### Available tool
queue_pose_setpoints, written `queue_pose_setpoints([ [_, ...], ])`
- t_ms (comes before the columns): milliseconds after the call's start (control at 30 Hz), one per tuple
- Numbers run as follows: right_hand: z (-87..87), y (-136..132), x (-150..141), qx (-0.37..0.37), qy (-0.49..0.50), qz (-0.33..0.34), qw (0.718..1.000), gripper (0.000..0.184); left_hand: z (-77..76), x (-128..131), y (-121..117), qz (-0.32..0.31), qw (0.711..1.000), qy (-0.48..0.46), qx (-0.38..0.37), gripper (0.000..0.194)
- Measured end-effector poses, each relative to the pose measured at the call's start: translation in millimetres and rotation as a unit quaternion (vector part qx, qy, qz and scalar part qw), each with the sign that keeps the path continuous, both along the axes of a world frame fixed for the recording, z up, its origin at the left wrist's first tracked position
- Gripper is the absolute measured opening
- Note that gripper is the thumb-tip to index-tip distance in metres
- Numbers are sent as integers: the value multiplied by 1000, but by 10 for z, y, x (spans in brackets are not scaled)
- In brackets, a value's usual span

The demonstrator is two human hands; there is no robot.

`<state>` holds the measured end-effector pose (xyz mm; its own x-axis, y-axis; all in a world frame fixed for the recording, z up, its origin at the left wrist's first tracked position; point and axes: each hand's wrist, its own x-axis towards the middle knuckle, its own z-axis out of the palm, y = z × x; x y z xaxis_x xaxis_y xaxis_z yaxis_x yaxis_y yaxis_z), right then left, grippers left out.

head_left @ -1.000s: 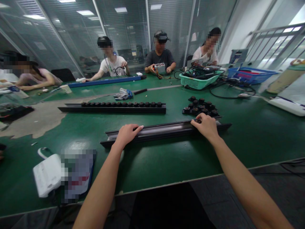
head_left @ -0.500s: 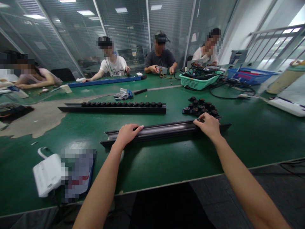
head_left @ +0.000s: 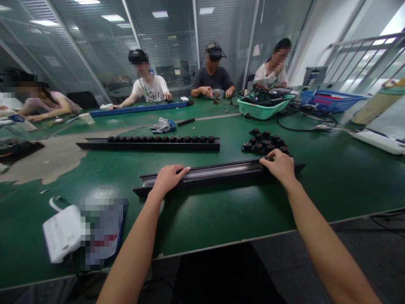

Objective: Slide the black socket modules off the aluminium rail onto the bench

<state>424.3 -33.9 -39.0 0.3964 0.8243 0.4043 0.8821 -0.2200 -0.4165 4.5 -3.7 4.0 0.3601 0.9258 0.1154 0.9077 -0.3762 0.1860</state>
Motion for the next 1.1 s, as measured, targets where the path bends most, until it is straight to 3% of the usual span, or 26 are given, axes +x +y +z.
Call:
queue_pose_setpoints([
  [767, -2, -51, 343, 9, -19, -105, 994, 29, 4, 7, -1, 5, 1000, 10, 4, 62],
  [1100, -82, -40, 666, 27, -1, -150, 988, 27, 0, 0, -4, -3, 1000, 5, 10, 61],
])
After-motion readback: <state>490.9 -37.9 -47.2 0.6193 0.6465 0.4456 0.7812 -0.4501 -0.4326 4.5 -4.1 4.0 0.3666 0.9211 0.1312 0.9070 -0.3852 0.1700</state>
